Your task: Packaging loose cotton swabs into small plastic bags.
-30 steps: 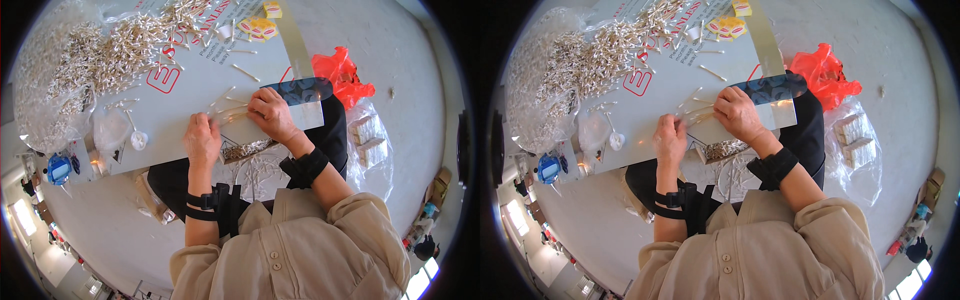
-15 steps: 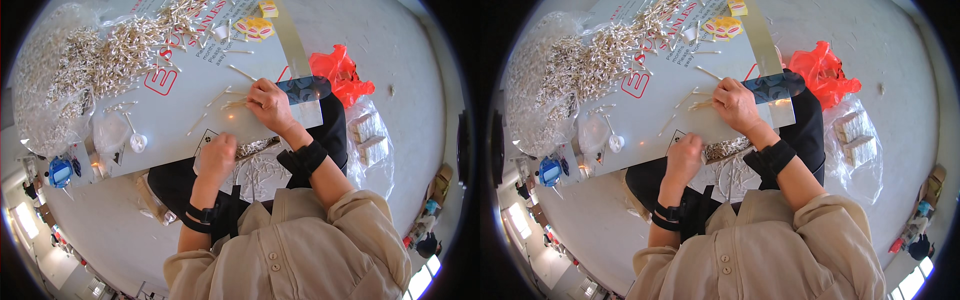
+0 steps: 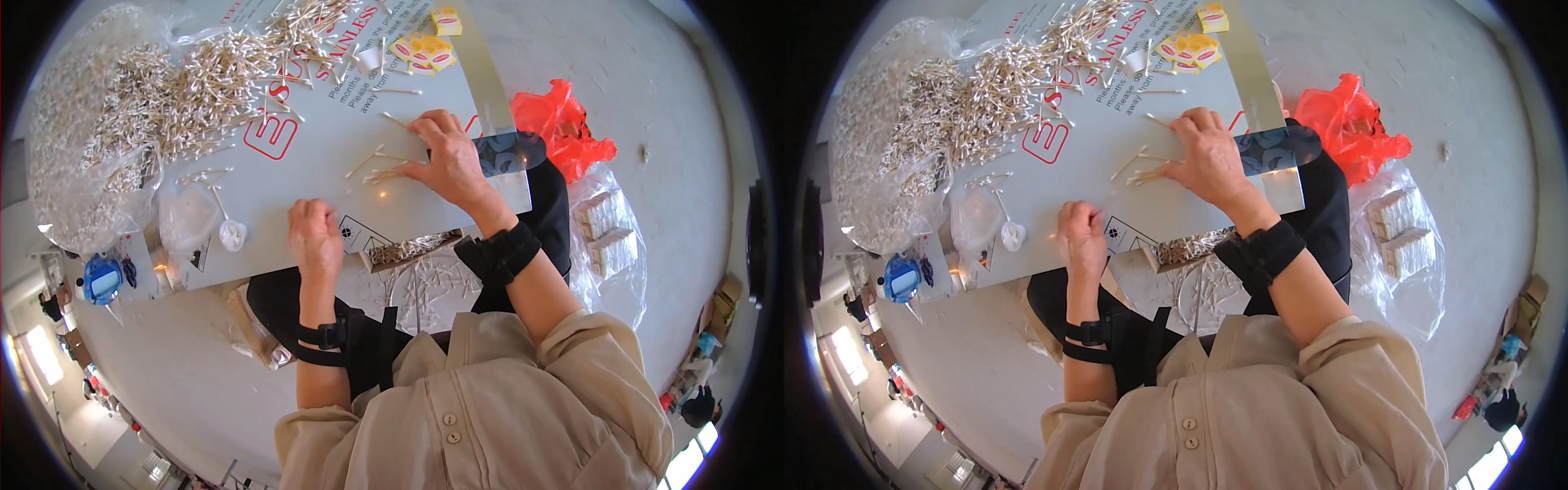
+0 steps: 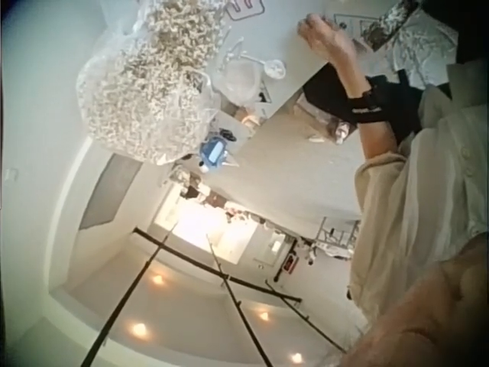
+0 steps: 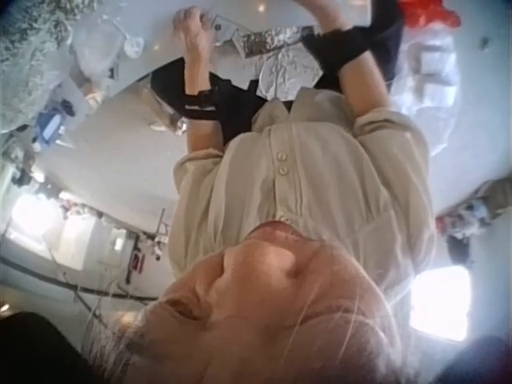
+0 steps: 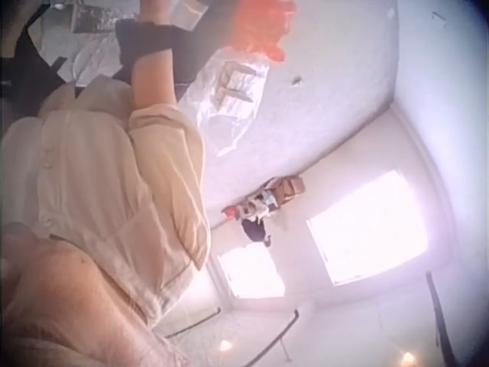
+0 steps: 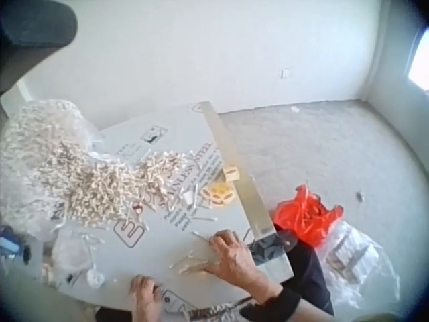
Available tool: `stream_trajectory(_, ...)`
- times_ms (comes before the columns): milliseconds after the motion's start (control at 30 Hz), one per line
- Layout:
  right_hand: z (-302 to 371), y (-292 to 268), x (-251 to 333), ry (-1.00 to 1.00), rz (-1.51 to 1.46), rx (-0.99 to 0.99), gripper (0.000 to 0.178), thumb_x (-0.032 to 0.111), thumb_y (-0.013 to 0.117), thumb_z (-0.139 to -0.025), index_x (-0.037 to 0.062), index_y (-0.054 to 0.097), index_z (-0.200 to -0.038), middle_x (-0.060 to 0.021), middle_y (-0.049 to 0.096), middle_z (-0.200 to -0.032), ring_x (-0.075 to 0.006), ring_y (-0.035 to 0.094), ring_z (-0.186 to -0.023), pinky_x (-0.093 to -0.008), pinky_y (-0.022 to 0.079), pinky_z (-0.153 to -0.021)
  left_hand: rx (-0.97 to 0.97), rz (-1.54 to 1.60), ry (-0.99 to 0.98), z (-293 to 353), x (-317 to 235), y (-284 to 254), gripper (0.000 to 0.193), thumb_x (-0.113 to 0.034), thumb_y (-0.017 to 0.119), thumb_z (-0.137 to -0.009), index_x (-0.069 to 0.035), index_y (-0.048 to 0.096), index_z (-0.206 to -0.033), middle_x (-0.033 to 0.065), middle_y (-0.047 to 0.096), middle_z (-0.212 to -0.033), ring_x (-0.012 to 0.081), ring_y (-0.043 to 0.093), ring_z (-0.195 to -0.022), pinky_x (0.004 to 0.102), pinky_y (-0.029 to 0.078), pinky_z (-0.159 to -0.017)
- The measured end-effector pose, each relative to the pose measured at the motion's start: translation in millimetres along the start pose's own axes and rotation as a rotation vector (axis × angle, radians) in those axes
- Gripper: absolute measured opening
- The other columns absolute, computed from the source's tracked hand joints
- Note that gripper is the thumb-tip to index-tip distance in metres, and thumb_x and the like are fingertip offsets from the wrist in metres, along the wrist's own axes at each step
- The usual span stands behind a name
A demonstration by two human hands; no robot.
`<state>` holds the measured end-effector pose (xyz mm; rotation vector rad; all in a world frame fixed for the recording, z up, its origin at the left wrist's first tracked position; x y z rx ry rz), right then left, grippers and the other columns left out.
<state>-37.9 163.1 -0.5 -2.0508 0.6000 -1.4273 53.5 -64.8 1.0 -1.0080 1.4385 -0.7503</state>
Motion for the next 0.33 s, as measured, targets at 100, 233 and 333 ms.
stream_trajectory(100, -3.5, 5.8, 4.7, -0.055, 0.074, 0.124, 0.048, 0.013, 0.081, -0.065, 0.0068, 0.063, -0.109, -0.0115, 0.058, -0.109, -0.0319, 0.056, -0.105, -0.0421, 0.047, -0.092, 0.064, 0.065, 0.157, -1.9, -29.8, 13.6, 0.016, 0.001, 0.070, -0.073, -0.003, 0.058, -0.083, 0.0125, 0.058, -0.087, 0.0334, 0.057, -0.088, 0.0425, 0.048, -0.075)
stream_trajectory(233, -7.1, 7.6, -1.9, -0.122, 0.068, 0.255, 0.051, 0.021, 0.084, -0.064, 0.0101, 0.065, -0.111, -0.0099, 0.058, -0.113, -0.0315, 0.055, -0.109, -0.0411, 0.046, -0.093, 0.094, 0.099, 0.198, -16.6, -53.4, 17.2, 0.018, -0.002, 0.073, -0.072, -0.004, 0.057, -0.079, 0.0111, 0.057, -0.086, 0.0324, 0.058, -0.087, 0.0435, 0.048, -0.074)
stream_trajectory(333, 2.5, -2.2, -7.5, 0.086, -0.262, 0.169, 0.049, 0.021, 0.082, -0.067, 0.0109, 0.064, -0.111, -0.0098, 0.058, -0.115, -0.0314, 0.054, -0.116, -0.0422, 0.045, -0.097, 0.129, 0.333, 0.075, -12.0, -43.5, 17.3, 0.024, -0.007, 0.077, -0.069, -0.005, 0.057, -0.082, 0.0106, 0.058, -0.085, 0.0323, 0.059, -0.086, 0.0424, 0.048, -0.075)
Point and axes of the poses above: each hand's wrist, its own z-axis away from the middle knuckle, its own y-axis out of the palm, x = y × z, the point moved 4 cm from there along -z, towards the middle knuckle
